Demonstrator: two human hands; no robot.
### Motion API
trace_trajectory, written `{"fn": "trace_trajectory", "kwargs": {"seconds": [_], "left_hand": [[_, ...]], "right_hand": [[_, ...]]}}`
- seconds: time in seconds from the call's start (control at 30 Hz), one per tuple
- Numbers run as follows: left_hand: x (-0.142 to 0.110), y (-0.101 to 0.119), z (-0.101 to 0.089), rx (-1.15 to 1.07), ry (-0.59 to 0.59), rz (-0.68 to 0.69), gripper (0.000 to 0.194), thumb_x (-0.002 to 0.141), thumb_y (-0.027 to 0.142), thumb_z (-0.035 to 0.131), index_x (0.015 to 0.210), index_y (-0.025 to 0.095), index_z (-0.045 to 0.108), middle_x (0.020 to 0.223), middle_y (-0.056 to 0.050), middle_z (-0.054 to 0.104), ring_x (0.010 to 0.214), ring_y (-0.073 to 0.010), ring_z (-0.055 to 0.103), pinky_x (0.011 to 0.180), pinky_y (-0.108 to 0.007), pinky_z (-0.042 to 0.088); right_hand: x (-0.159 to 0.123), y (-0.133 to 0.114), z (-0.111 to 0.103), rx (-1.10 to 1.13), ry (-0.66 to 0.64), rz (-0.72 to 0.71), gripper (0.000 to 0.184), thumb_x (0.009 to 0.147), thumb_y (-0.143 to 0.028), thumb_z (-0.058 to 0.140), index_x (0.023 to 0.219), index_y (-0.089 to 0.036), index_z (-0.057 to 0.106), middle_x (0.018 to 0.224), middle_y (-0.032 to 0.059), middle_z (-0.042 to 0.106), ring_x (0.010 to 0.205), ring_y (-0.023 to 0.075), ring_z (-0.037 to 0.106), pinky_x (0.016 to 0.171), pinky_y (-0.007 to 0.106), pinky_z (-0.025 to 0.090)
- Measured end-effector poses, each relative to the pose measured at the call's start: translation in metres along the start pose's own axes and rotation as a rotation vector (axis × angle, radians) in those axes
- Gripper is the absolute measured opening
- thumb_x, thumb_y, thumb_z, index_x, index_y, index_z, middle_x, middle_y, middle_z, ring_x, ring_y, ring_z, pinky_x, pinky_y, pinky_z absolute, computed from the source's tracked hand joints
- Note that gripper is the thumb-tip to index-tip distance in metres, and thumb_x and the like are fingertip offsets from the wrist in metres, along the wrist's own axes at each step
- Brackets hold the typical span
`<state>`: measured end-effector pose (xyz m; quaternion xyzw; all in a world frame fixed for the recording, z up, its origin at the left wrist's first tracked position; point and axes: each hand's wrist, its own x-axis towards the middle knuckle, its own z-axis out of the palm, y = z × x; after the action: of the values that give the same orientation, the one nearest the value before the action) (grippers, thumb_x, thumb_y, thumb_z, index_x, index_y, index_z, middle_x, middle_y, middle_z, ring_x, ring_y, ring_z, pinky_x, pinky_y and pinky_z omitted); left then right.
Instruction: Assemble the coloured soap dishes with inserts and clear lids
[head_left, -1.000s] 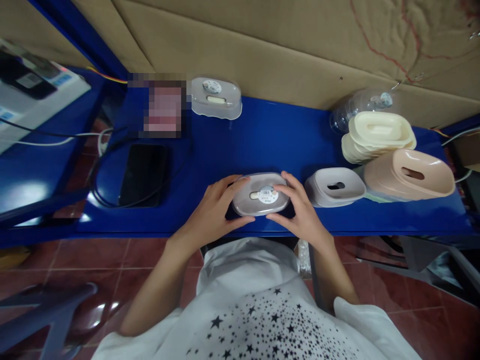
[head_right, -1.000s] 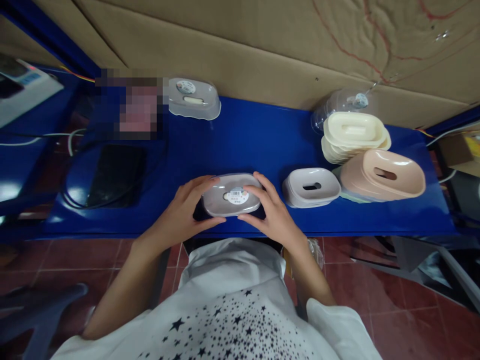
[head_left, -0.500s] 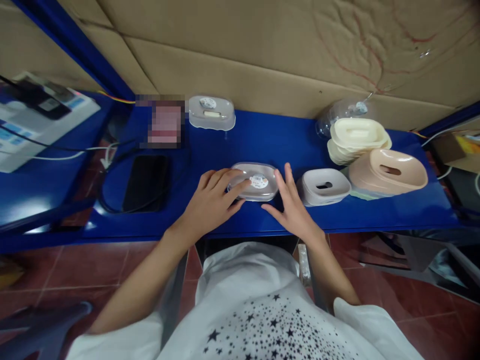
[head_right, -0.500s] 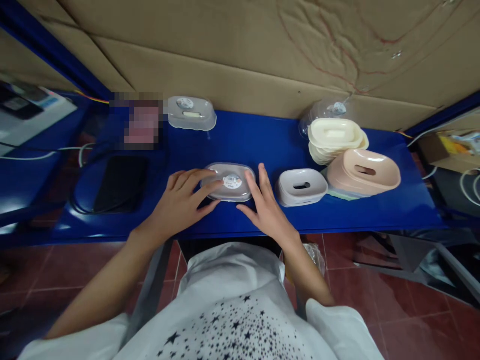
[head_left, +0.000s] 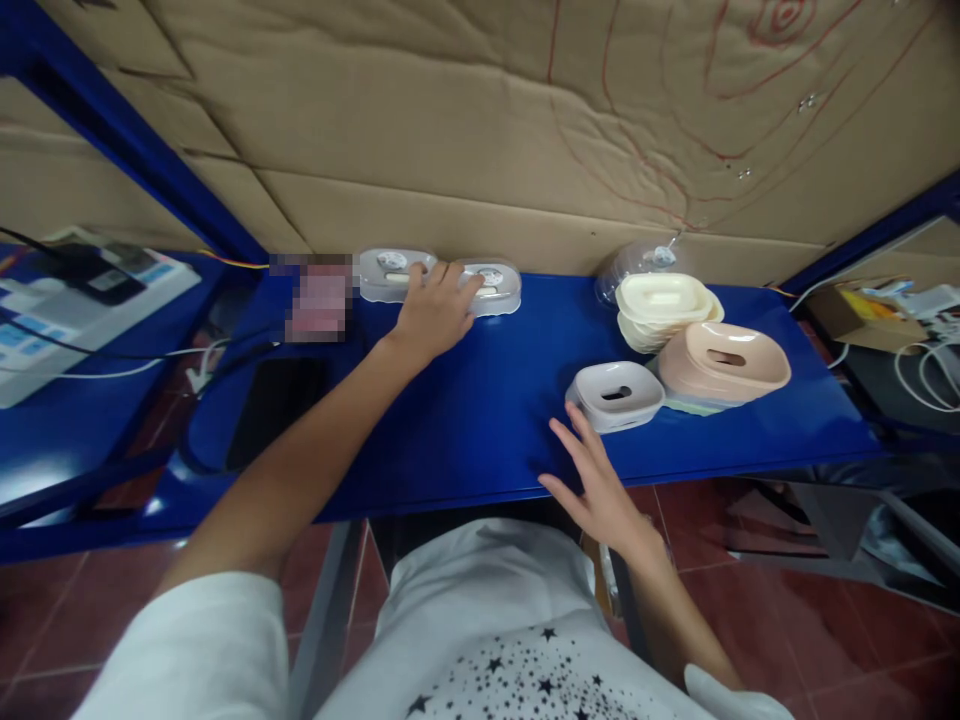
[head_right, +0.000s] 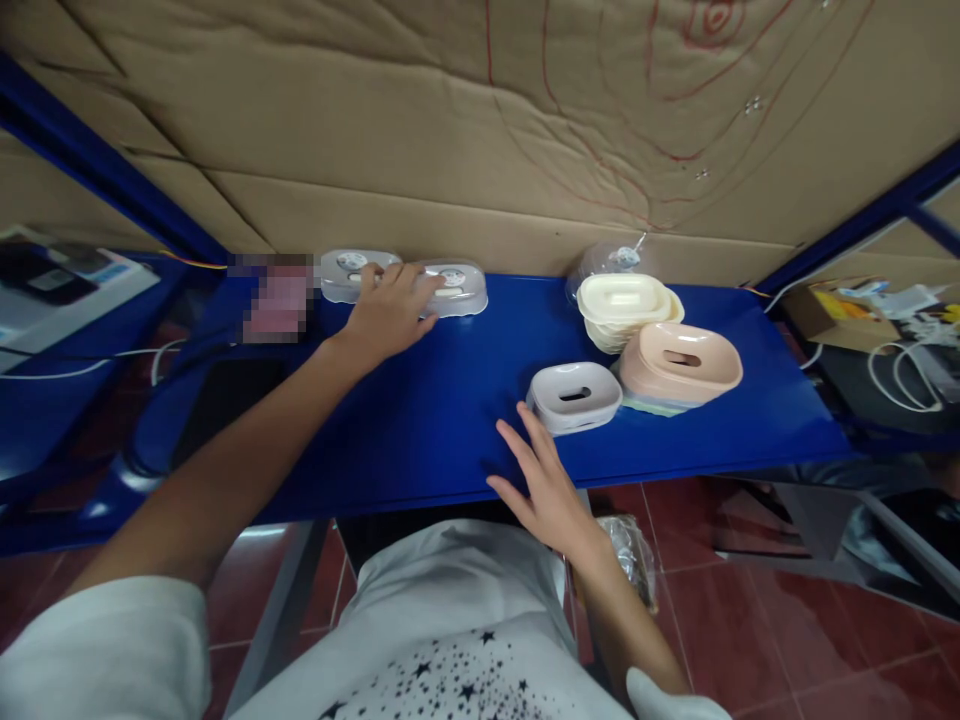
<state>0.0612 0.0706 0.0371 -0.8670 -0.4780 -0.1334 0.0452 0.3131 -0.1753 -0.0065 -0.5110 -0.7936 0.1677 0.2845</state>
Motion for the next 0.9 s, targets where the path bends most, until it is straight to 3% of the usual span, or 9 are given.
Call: {"fn": "trace_trajectory", "kwargs": {"seconds": [0.13, 0.23, 0.3, 0.4, 0.5, 0.57, 0.63, 0.8, 0.9], "left_hand": [[-0.025, 0.013, -0.003, -0.085, 0.009, 0.053, 0.065, 0.102, 0.029, 0.059, 0.164, 0.017, 0.044, 0.169, -0.026, 0.039, 0.153, -0.0480, 0.040, 0.122, -0.071, 0.026], [-0.051, 0.015, -0.002, -0.103, -0.005, 0.122, 0.054, 0.106, 0.033, 0.055, 0.158, 0.019, 0.052, 0.166, -0.024, 0.045, 0.150, -0.0448, 0.046, 0.121, -0.068, 0.029], [-0.065, 0.012, 0.000, -0.107, 0.016, 0.140, 0.048, 0.107, 0.034, 0.053, 0.153, 0.019, 0.057, 0.162, -0.023, 0.049, 0.148, -0.0427, 0.048, 0.120, -0.066, 0.031], [-0.076, 0.006, 0.004, -0.133, 0.065, 0.133, 0.040, 0.108, 0.034, 0.053, 0.144, 0.020, 0.064, 0.159, -0.023, 0.052, 0.146, -0.0415, 0.050, 0.117, -0.065, 0.034], [-0.078, 0.004, 0.004, -0.182, 0.128, 0.125, 0.035, 0.108, 0.033, 0.054, 0.138, 0.021, 0.068, 0.156, -0.021, 0.055, 0.144, -0.0400, 0.052, 0.114, -0.063, 0.036], [-0.078, 0.005, 0.003, -0.204, 0.167, 0.134, 0.031, 0.108, 0.032, 0.055, 0.133, 0.021, 0.070, 0.154, -0.019, 0.058, 0.142, -0.0388, 0.054, 0.114, -0.062, 0.037], [-0.078, 0.007, 0.003, -0.220, 0.180, 0.161, 0.028, 0.108, 0.031, 0.056, 0.129, 0.021, 0.071, 0.152, -0.018, 0.060, 0.140, -0.0380, 0.056, 0.114, -0.061, 0.037], [-0.080, 0.016, 0.006, -0.273, 0.165, 0.269, 0.025, 0.108, 0.030, 0.057, 0.125, 0.021, 0.074, 0.147, -0.016, 0.064, 0.133, -0.0352, 0.061, 0.112, -0.060, 0.039], [-0.082, 0.025, 0.007, -0.320, 0.143, 0.347, 0.026, 0.109, 0.029, 0.056, 0.125, 0.021, 0.074, 0.145, -0.015, 0.066, 0.132, -0.0335, 0.063, 0.113, -0.059, 0.039]], "right_hand": [[-0.007, 0.001, -0.024, -0.038, 0.069, -0.077, 0.070, 0.106, -0.024, 0.062, 0.169, -0.035, 0.035, 0.169, 0.0106, 0.046, 0.158, 0.0290, 0.046, 0.125, 0.055, 0.049], [0.007, 0.003, -0.068, -0.172, 0.134, -0.185, 0.061, 0.103, -0.013, 0.062, 0.161, -0.032, 0.050, 0.149, 0.0078, 0.067, 0.144, 0.0255, 0.061, 0.121, 0.051, 0.051], [0.026, 0.008, -0.106, -0.344, 0.151, -0.250, 0.052, 0.102, -0.011, 0.063, 0.151, -0.029, 0.061, 0.140, 0.0065, 0.073, 0.138, 0.0253, 0.065, 0.119, 0.049, 0.051], [0.059, 0.022, -0.159, -0.662, 0.157, -0.229, 0.031, 0.105, -0.020, 0.062, 0.134, -0.023, 0.071, 0.134, 0.0084, 0.076, 0.131, 0.0273, 0.068, 0.112, 0.046, 0.050], [0.076, 0.032, -0.188, -0.885, 0.192, -0.115, 0.024, 0.108, -0.029, 0.060, 0.124, -0.020, 0.076, 0.124, 0.0100, 0.079, 0.117, 0.0281, 0.072, 0.099, 0.043, 0.050], [0.073, 0.034, -0.186, -0.934, 0.257, -0.058, 0.023, 0.107, -0.032, 0.061, 0.115, -0.018, 0.078, 0.115, 0.0108, 0.081, 0.109, 0.0280, 0.073, 0.093, 0.042, 0.049], [0.062, 0.031, -0.170, -0.886, 0.249, -0.072, 0.022, 0.107, -0.031, 0.061, 0.110, -0.017, 0.078, 0.111, 0.0109, 0.081, 0.105, 0.0273, 0.073, 0.095, 0.041, 0.049], [0.036, 0.029, -0.115, -0.657, -0.034, -0.119, 0.032, 0.109, -0.028, 0.057, 0.136, -0.017, 0.070, 0.134, 0.0099, 0.076, 0.123, 0.0267, 0.071, 0.109, 0.045, 0.048], [0.032, 0.037, -0.103, -0.576, -0.087, -0.080, 0.036, 0.111, -0.033, 0.056, 0.143, -0.021, 0.066, 0.141, 0.0093, 0.073, 0.131, 0.0277, 0.069, 0.115, 0.049, 0.047]]}}
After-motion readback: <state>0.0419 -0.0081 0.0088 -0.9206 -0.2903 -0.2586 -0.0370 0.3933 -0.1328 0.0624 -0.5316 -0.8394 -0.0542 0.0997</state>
